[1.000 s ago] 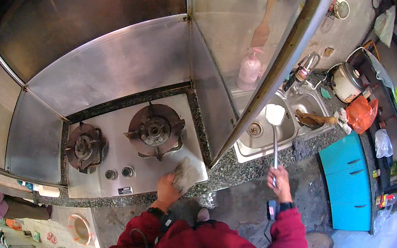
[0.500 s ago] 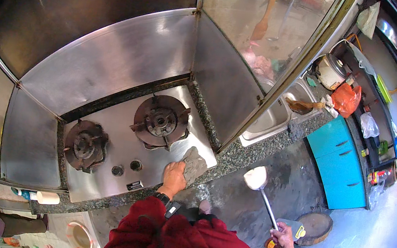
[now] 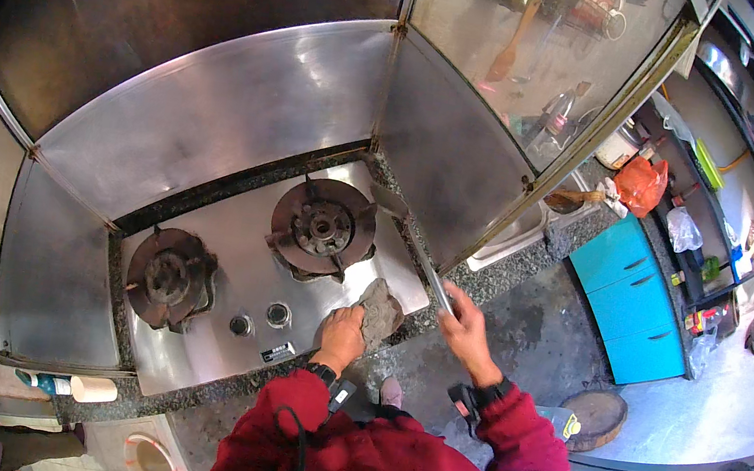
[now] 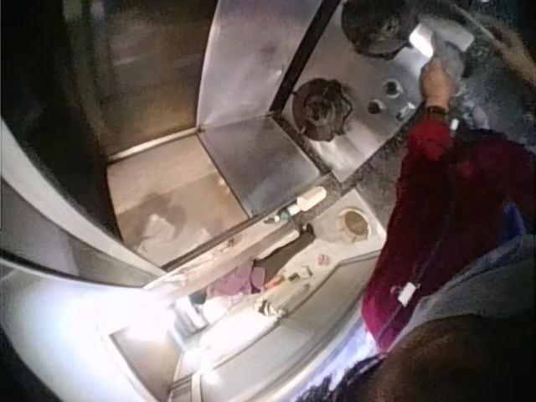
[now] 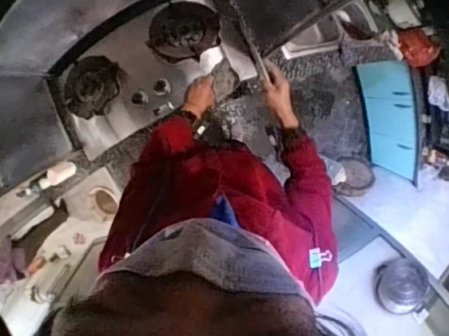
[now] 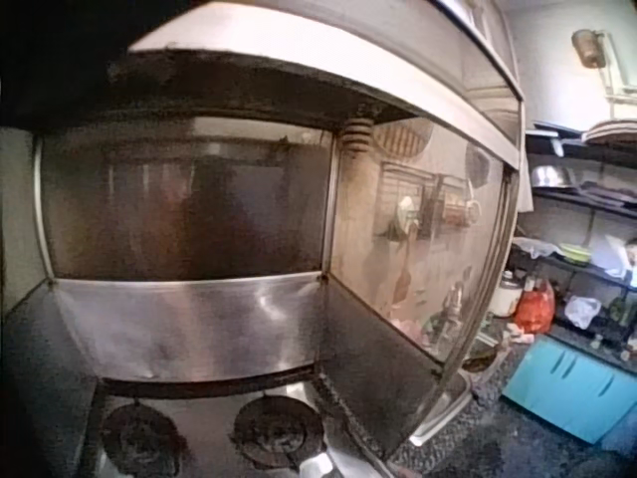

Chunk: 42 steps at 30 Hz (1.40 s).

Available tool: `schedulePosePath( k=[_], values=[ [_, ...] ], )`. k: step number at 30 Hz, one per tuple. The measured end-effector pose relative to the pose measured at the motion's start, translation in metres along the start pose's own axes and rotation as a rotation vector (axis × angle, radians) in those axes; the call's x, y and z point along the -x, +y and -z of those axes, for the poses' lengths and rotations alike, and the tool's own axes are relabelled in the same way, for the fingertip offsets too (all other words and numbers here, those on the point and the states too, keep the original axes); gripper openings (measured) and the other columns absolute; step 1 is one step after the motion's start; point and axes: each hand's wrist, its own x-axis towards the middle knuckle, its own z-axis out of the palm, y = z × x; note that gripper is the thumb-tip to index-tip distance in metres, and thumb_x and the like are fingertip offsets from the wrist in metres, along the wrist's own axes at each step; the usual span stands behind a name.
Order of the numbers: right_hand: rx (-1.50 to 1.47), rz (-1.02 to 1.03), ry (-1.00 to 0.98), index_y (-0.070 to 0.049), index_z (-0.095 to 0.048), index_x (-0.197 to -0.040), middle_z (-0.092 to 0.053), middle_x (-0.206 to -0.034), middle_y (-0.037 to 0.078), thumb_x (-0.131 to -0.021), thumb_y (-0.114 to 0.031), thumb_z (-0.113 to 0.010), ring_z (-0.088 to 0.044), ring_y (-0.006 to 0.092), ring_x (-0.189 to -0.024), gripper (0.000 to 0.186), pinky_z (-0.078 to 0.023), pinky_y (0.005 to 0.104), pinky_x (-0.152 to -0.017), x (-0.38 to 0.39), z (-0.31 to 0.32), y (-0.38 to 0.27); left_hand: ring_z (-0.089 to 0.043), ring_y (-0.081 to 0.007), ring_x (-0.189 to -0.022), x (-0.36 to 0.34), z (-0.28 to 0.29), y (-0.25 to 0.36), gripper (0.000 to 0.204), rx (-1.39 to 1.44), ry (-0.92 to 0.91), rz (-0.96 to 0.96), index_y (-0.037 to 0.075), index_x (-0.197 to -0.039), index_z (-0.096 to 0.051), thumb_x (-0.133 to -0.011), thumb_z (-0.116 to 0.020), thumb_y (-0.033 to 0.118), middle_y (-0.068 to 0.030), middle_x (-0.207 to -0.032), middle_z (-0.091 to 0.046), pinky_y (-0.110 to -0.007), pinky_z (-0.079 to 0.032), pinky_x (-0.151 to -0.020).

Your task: The person wipes the stainless steel backsplash above a gas stove with a cloth, then moves to the sink area to wipe the countertop and sink rim. They use a small brush to scrub the sink drain and surrounding edges, then continue wiping the countertop and sink surfaces.

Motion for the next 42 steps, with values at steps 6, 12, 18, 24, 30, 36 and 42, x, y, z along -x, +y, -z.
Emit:
schedulePosePath(
  k=[6,12,18,24,30,36,42],
  values=[
    [0.719,0.288,0.127,-0.001,-0.051,-0.13,-0.064,-0.096,0.028,-0.074,-0.005,-0.061,-0.065,0.04,-0.091,0.057,-0.052,0.0473,-0.076,-0.132,-0.073,-0.011,-0.055,-0.0325,-0.103,0.001,0.0,0.001,0.023,0.003,-0.026,0.004,0.006,-0.1,-0.054,-0.077,-0.057,0.007,-0.0137,-0.1,-0.061,-0.044,-0.043,-0.09],
    [0.95,0.229,0.038,0.002,-0.048,-0.124,-0.064,-0.094,0.03,-0.073,-0.009,-0.065,-0.065,0.0406,-0.087,0.055,-0.054,0.0489,-0.073,-0.186,-0.108,-0.027,-0.055,-0.0314,-0.104,0.002,0.004,0.001,0.028,-0.001,-0.013,-0.008,0.006,-0.103,-0.054,-0.076,-0.059,0.008,-0.0123,-0.101,-0.06,-0.043,-0.041,-0.092],
    [1.009,0.153,0.005,0.003,-0.052,-0.119,-0.064,-0.097,0.029,-0.08,-0.009,-0.062,-0.065,0.0417,-0.091,0.042,-0.054,0.0473,-0.077,-0.212,-0.126,-0.043,-0.054,-0.0311,-0.106,0.002,0.006,0.001,0.032,0.017,-0.018,-0.029,0.006,-0.104,-0.054,-0.073,-0.061,0.007,-0.0127,-0.103,-0.06,-0.042,-0.04,-0.094],
    [1.008,0.095,-0.168,0.001,-0.058,-0.11,-0.066,-0.102,0.025,-0.078,-0.008,-0.061,-0.065,0.0405,-0.095,0.034,-0.054,0.0475,-0.079,-0.238,-0.123,-0.078,-0.052,-0.0298,-0.112,0.002,0.007,0.0,0.041,-0.001,-0.077,0.0,0.006,-0.109,-0.053,-0.07,-0.065,0.009,-0.0123,-0.11,-0.059,-0.041,-0.038,-0.098],
    [1.063,0.135,-0.173,0.0,-0.059,-0.11,-0.066,-0.101,0.024,-0.078,-0.009,-0.062,-0.065,0.0398,-0.096,0.034,-0.054,0.0471,-0.08,-0.245,-0.133,-0.07,-0.051,-0.029,-0.116,0.004,0.002,-0.003,0.042,-0.018,-0.094,-0.002,0.007,-0.109,-0.054,-0.069,-0.065,0.009,-0.0122,-0.113,-0.059,-0.042,-0.037,-0.099],
    [1.039,0.106,-0.103,-0.001,-0.049,-0.127,-0.064,-0.103,0.027,-0.081,-0.009,-0.061,-0.064,0.0416,-0.095,0.048,-0.053,0.0491,-0.079,-0.244,-0.135,-0.03,-0.052,-0.0289,-0.113,0.004,0.0,-0.004,0.037,0.015,-0.055,-0.013,0.007,-0.107,-0.054,-0.071,-0.063,0.008,-0.011,-0.11,-0.059,-0.043,-0.037,-0.098],
    [1.015,0.217,-0.01,-0.001,-0.043,-0.136,-0.06,-0.103,0.028,-0.076,-0.01,-0.066,-0.063,0.0429,-0.09,0.065,-0.053,0.0484,-0.075,-0.227,-0.124,-0.008,-0.052,-0.0296,-0.111,0.006,0.005,-0.001,0.033,0.044,-0.026,-0.021,0.007,-0.104,-0.054,-0.072,-0.062,0.007,-0.011,-0.108,-0.059,-0.043,-0.038,-0.097]
  ],
)
